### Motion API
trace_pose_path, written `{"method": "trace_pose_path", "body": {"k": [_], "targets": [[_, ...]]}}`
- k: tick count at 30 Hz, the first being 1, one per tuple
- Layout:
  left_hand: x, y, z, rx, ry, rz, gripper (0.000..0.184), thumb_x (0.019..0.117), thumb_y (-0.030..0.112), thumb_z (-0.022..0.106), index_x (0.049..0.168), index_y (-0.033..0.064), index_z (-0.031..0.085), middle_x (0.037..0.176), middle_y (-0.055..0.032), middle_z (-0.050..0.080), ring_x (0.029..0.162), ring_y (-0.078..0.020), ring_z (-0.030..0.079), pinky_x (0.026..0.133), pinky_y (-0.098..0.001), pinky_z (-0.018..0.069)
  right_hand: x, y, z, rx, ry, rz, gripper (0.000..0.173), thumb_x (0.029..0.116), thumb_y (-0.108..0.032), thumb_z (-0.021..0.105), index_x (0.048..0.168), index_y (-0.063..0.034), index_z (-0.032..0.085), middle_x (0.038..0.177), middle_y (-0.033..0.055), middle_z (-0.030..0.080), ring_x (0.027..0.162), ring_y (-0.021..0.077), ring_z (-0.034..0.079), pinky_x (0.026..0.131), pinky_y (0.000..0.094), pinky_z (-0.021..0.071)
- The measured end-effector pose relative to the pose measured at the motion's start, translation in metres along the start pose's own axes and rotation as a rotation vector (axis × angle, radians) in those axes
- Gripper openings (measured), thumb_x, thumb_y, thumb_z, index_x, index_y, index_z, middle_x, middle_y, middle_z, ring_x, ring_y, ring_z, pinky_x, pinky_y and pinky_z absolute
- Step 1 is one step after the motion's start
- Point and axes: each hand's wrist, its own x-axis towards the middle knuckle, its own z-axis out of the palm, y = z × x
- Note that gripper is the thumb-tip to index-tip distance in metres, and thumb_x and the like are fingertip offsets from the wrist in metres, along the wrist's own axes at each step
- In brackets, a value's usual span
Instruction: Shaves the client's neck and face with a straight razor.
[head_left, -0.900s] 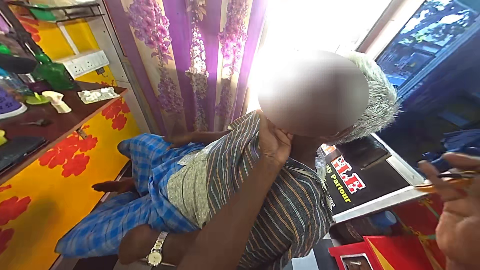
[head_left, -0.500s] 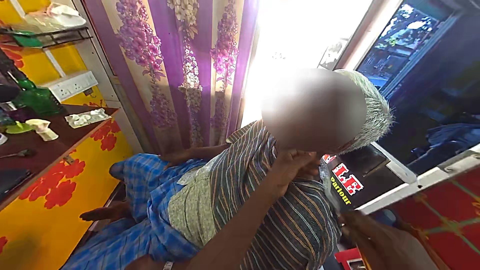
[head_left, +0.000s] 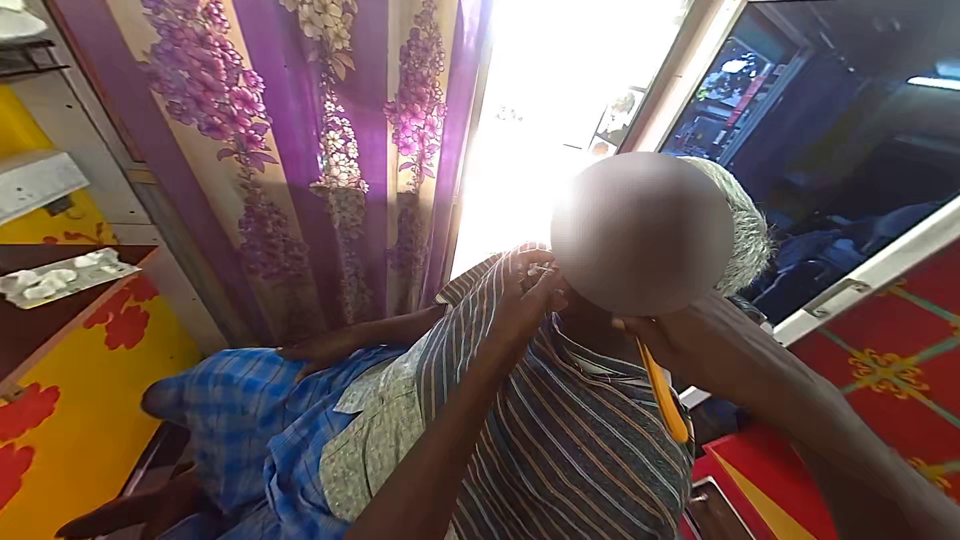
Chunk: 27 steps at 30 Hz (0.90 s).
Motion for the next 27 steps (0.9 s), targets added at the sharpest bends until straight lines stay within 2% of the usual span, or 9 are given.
{"method": "trace_pose_path", "body": {"k": [3, 6, 10, 15, 20, 25, 27], "targets": [[0.001, 0.005, 0.005, 0.003, -0.023, -0.038, 0.036, 0.1059, 0.032, 0.055, 0.14, 0.0228, 0.049, 0.097, -0.0072, 0.069, 0.071, -0.0148, 0.066, 0.067, -0.0309, 0.0563, 0.025, -0.016, -0.008, -0.026, -0.107, 0.075, 0.018, 0.1027, -0.029, 0.061, 0.091, -0.0169, 0.068, 0.071, -0.0005, 0.066, 0.066, 0.0187, 0.065, 0.061, 0.044, 0.0525], [0.004, 0.001, 0.006, -0.028, -0.026, -0.017, 0.035, 0.1057, 0.024, 0.056, 0.139, 0.0199, 0.047, 0.097, -0.0075, 0.069, 0.071, -0.0152, 0.066, 0.066, -0.0309, 0.0558, 0.035, -0.023, -0.008, -0.018, -0.164, 0.118, 0.02, 0.1034, -0.028, 0.06, 0.09, -0.0158, 0.07, 0.074, 0.0003, 0.067, 0.07, 0.0196, 0.066, 0.063, 0.045, 0.0524], [0.009, -0.005, 0.007, -0.064, -0.021, -0.002, 0.034, 0.105, 0.022, 0.057, 0.138, 0.0177, 0.047, 0.096, -0.0087, 0.068, 0.071, -0.0167, 0.066, 0.066, -0.0322, 0.0561, 0.038, -0.027, -0.003, -0.067, -0.197, 0.196, 0.022, 0.1035, -0.029, 0.06, 0.089, -0.016, 0.069, 0.073, 0.0005, 0.067, 0.069, 0.02, 0.066, 0.063, 0.0446, 0.0519], [0.008, -0.007, 0.009, -0.067, -0.013, 0.017, 0.033, 0.1038, 0.021, 0.06, 0.134, 0.0169, 0.048, 0.091, -0.0062, 0.067, 0.067, -0.0138, 0.063, 0.063, -0.029, 0.0543, 0.031, -0.038, -0.003, -0.17, -0.103, 0.275, 0.021, 0.1018, -0.029, 0.062, 0.089, -0.0142, 0.071, 0.074, 0.0055, 0.066, 0.073, 0.0262, 0.067, 0.062, 0.0463, 0.0515], [0.006, -0.007, 0.005, -0.063, -0.039, 0.024, 0.032, 0.1036, 0.023, 0.061, 0.133, 0.0183, 0.051, 0.092, -0.0068, 0.067, 0.067, -0.0149, 0.063, 0.063, -0.0298, 0.055, 0.026, -0.04, 0.001, -0.205, 0.016, 0.293, 0.022, 0.1012, -0.026, 0.063, 0.085, -0.0125, 0.069, 0.07, 0.0063, 0.065, 0.069, 0.0275, 0.067, 0.057, 0.0458, 0.0502], [0.005, -0.009, 0.004, -0.059, -0.055, 0.021, 0.03, 0.1045, 0.02, 0.059, 0.133, 0.0184, 0.05, 0.092, -0.0057, 0.068, 0.066, -0.0131, 0.063, 0.062, -0.0273, 0.0538, 0.025, -0.037, 0.004, -0.206, -0.059, 0.268, 0.019, 0.1019, -0.028, 0.062, 0.095, -0.0152, 0.074, 0.074, 0.0055, 0.068, 0.073, 0.0265, 0.069, 0.061, 0.046, 0.0525], [0.006, -0.01, 0.003, -0.04, -0.058, 0.023, 0.031, 0.1042, 0.023, 0.06, 0.133, 0.0189, 0.051, 0.091, -0.0067, 0.067, 0.066, -0.015, 0.063, 0.062, -0.0293, 0.0548, 0.021, -0.035, 0.007, -0.22, 0.043, 0.277, 0.02, 0.1018, -0.027, 0.062, 0.089, -0.0135, 0.07, 0.069, 0.006, 0.064, 0.068, 0.0279, 0.067, 0.058, 0.046, 0.0508]]}}
